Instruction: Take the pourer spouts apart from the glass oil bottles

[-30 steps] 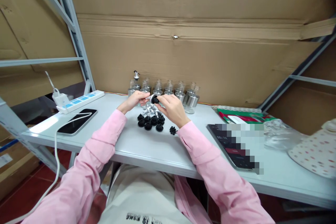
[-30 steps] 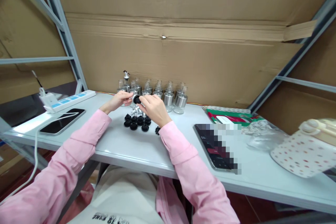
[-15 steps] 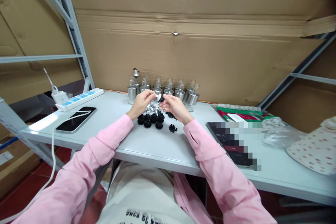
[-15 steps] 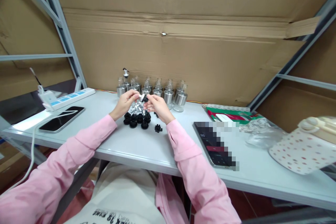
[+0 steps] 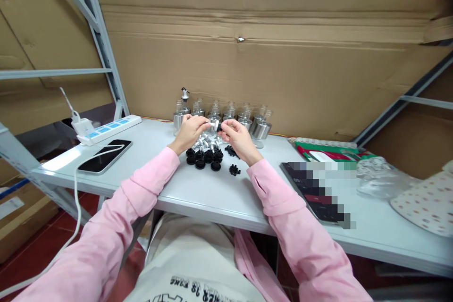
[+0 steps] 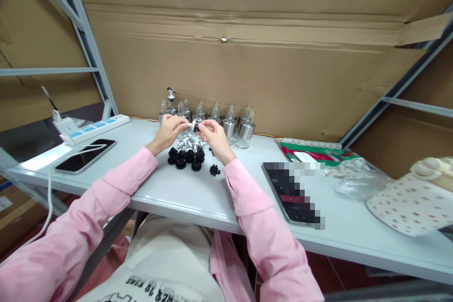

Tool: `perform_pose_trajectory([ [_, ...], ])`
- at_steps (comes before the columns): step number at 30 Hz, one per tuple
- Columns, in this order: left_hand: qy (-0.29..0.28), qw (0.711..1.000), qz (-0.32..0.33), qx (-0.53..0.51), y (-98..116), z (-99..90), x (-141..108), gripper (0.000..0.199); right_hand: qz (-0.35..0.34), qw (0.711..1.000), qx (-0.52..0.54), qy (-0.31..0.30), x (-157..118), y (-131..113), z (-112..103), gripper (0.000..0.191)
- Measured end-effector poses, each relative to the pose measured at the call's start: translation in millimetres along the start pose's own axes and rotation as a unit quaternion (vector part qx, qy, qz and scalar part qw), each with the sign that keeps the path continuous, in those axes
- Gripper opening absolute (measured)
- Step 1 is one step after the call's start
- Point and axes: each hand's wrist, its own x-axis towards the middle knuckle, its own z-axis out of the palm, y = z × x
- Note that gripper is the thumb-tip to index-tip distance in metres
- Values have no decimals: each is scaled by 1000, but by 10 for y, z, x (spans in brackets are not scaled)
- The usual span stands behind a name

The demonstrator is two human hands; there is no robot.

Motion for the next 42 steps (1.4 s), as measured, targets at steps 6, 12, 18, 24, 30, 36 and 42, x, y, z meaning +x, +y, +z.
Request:
perform_pose_trajectory([
  [6, 14, 979, -74, -189, 76, 37, 64, 46, -52, 995, -78, 37, 6, 12, 62, 22],
  [12, 0, 919, -171, -355, 8, 109, 76, 49, -195, 936, -292, 29, -43, 6, 18, 13],
  [18, -12, 913, -180, -366, -13, 146, 63, 46, -338, 830, -445, -2, -49, 55, -61, 11],
  [24, 41, 914, -182, -360, -65, 156, 84, 45, -369, 804, -465, 13, -42, 58, -100, 15],
  [30, 120, 954, -201, -186, -286, 141, 24, 26, -344, 815, -465, 47, -33, 33, -204, 14],
  [36, 5, 990, -139, -9, -314, 269, -98, 14, -332, 812, -479, 41, -43, 12, -209, 14],
  [42, -32, 990, -136, 31, -325, 329, -127, 16, -342, 808, -478, 43, -65, -7, -185, 13],
])
